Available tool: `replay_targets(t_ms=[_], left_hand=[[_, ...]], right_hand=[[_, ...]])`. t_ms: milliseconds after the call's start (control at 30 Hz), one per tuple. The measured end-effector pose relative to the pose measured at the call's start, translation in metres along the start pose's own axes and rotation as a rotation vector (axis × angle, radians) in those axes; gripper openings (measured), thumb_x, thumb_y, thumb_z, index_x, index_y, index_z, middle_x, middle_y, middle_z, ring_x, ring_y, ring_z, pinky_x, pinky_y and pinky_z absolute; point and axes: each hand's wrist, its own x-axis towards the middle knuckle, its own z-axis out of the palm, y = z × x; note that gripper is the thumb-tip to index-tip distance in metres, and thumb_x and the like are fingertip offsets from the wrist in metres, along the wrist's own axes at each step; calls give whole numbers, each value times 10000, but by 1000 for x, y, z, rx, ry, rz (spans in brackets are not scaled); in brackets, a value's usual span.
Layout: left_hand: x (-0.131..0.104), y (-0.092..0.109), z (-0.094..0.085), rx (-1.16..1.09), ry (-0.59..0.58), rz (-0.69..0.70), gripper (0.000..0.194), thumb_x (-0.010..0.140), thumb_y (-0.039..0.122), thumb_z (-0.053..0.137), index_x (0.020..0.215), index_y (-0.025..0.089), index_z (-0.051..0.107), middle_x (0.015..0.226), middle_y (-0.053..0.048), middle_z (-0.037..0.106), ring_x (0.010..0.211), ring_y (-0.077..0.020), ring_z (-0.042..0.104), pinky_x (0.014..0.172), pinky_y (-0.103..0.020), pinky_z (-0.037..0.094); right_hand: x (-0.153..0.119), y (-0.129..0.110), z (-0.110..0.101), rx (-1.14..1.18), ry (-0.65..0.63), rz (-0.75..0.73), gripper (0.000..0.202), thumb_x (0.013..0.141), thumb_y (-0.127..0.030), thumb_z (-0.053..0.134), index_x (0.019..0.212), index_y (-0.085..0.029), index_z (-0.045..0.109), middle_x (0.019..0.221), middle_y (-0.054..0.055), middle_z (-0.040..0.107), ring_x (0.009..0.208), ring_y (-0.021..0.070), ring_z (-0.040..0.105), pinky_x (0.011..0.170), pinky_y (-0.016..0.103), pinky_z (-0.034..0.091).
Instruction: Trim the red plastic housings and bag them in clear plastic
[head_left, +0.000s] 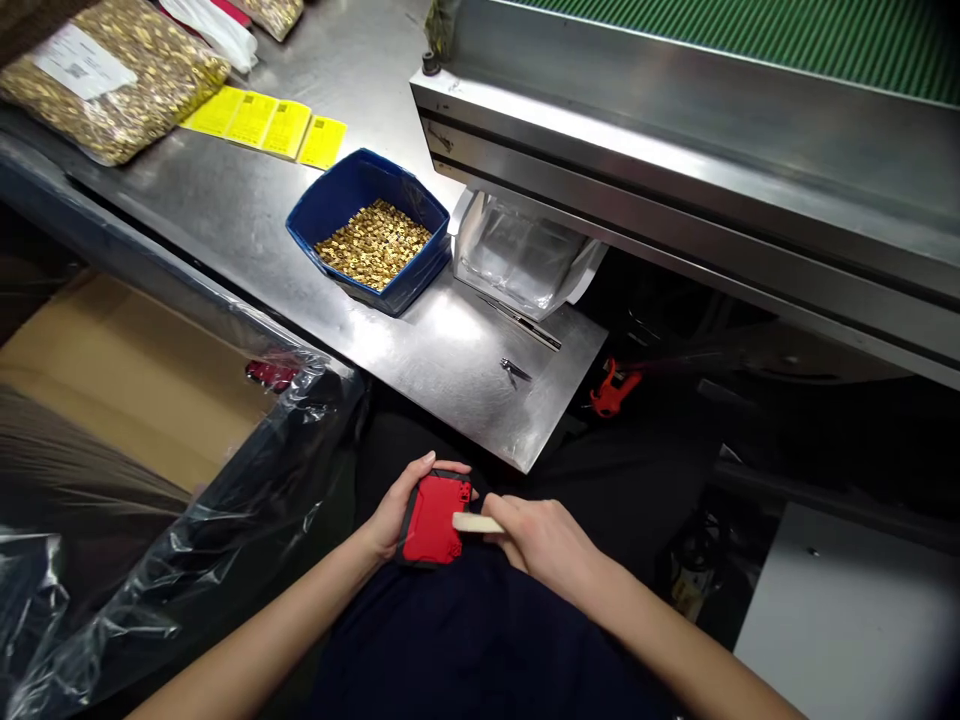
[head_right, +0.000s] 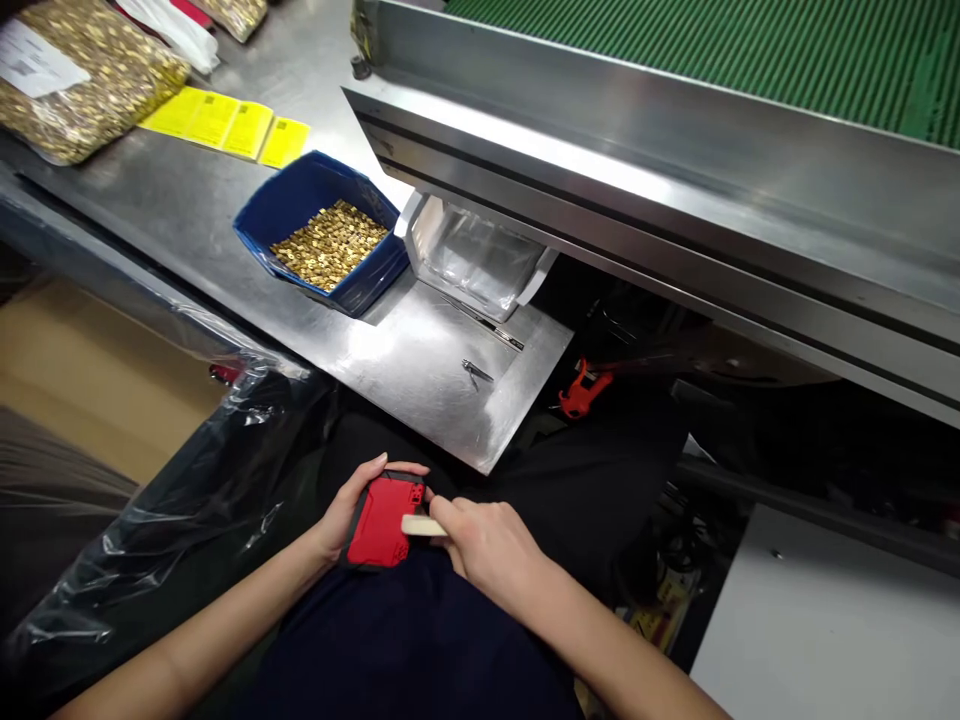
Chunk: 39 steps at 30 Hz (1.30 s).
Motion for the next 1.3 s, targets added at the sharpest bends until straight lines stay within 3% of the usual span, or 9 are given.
replay_targets(t_ms=[133,267,400,533,667,833,1000,1100,1300], left_hand=[[1,-1,1,-21,8,20,492,980,539,532,1098,117,756,915,-160,804,753,-269,752,708,-363,598],[1,-2,0,-21,17,33,488,980,531,547,1109,111,759,858,-145,803,655,-229,721,623,-317,571],[1,-2,-1,-20,-10,38,511,969,545,551,1121,102,754,960,-186,806,762,-288,757,696,-381,599],[1,-3,-2,-24,-17,49,494,967,544,569,1113,112,760,878,-150,802,735,-261,748,692,-351,593],[1,-5,-2,-19,-45,47,517,955,559,571,1133,110,754,992,-197,803,776,-305,763,712,-407,603],[3,-5,-2,-18,-19,48,500,967,545,569,1122,110,761,895,-158,808,728,-254,747,665,-332,589],[2,-4,-2,-15,-29,38,515,963,549,557,1111,99,757,974,-198,806,791,-289,759,722,-376,603],[3,-5,-2,-14,-10,55,499,968,538,562,1103,100,761,895,-167,806,750,-260,748,698,-342,593],[3,-5,-3,-9,-26,44,515,966,549,554,1129,101,750,980,-197,803,783,-301,759,716,-396,602]], right_hand=[[1,-2,-1,-11,7,-3,86,998,-194,562,1066,-238,590,922,-10,702,717,167,657,560,304,240],[0,-1,-3,5,47,23,116,1006,-177,534,1085,-247,582,919,-9,700,731,173,660,573,307,245],[0,-2,1,25,24,30,79,996,-190,569,1051,-242,595,909,-8,715,699,170,661,561,307,228],[1,-4,4,46,46,19,57,1027,-228,541,1081,-232,558,955,0,731,756,179,683,576,296,269],[-2,-2,4,49,31,4,28,1029,-233,565,1050,-219,551,891,1,727,699,182,678,570,297,281],[1,0,0,47,49,-16,77,1084,-281,495,1067,-218,535,926,20,731,743,192,697,591,289,313],[6,-2,0,32,-8,-45,77,1059,-281,567,1023,-215,549,912,20,739,709,192,701,563,282,288],[7,-3,-1,44,10,-50,99,1086,-307,510,1055,-218,541,943,25,739,740,195,704,579,282,311],[2,-2,-5,71,-5,-12,42,1028,-213,593,1037,-222,553,894,0,724,702,175,685,569,271,324]])
